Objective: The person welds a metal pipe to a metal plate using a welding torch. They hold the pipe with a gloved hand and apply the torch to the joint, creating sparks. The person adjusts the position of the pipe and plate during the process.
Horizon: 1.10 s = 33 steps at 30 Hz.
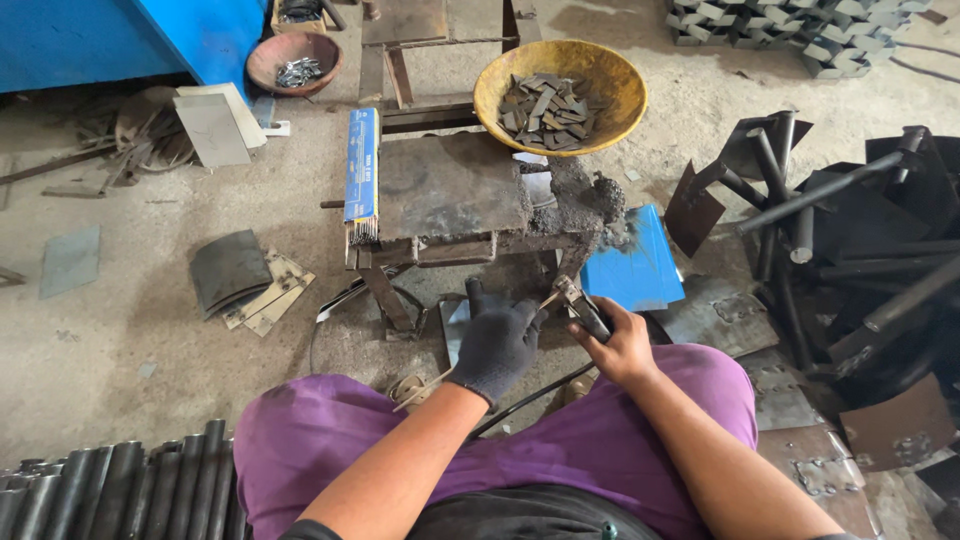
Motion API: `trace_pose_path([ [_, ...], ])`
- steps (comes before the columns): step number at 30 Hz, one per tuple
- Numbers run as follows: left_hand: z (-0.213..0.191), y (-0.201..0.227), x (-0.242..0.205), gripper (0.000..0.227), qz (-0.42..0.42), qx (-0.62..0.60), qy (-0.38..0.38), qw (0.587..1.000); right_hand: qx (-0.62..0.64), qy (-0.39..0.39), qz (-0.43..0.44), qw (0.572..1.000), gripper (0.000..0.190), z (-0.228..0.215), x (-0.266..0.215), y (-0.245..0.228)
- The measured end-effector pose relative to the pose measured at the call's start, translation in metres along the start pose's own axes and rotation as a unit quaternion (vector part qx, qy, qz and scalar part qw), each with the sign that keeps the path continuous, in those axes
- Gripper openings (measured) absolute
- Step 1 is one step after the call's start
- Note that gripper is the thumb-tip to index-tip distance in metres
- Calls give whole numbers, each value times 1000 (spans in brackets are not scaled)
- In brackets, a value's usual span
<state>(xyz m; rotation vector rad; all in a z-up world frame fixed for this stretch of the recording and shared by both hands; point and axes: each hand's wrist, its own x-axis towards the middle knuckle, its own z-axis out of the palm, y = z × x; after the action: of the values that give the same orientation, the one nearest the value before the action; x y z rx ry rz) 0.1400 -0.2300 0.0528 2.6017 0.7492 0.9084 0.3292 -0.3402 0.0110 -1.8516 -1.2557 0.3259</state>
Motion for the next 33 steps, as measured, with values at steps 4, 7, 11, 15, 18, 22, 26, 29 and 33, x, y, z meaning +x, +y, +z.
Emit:
trace_pose_path([
  [4, -5, 8, 6, 18, -50, -4, -76, 996, 29, -16, 36, 999, 49, -3, 0, 5],
  [7, 2, 3, 6, 21, -41, -41, -65, 996, 5, 3, 21, 1000, 52, -3, -2, 6],
  [11, 11, -3, 6, 17, -47, -43, -92, 994, 6, -20, 54, 998, 52, -1, 1, 12],
  [15, 2, -12, 5, 16, -56, -17, -105, 993, 65, 11, 99, 993, 47, 4, 7, 24],
  [18, -19, -34, -1, 21, -96, 0, -87, 992, 159, 68, 151, 973, 40, -3, 7, 39],
  [22, -57, -62, -12, 18, -47, 119, 25, 991, 414, 35, 188, 890, 37, -16, -2, 43],
  [26, -76, -73, -3, 13, -81, 169, 71, 980, 466, -49, 209, 858, 28, -2, -32, 9],
  [29, -76, -72, 10, 13, -91, 183, 108, 973, 518, -42, 212, 828, 25, 5, -47, -18],
  [33, -77, -59, 20, 14, -103, 122, 100, 982, 545, -5, 232, 805, 27, 4, -64, -31],
])
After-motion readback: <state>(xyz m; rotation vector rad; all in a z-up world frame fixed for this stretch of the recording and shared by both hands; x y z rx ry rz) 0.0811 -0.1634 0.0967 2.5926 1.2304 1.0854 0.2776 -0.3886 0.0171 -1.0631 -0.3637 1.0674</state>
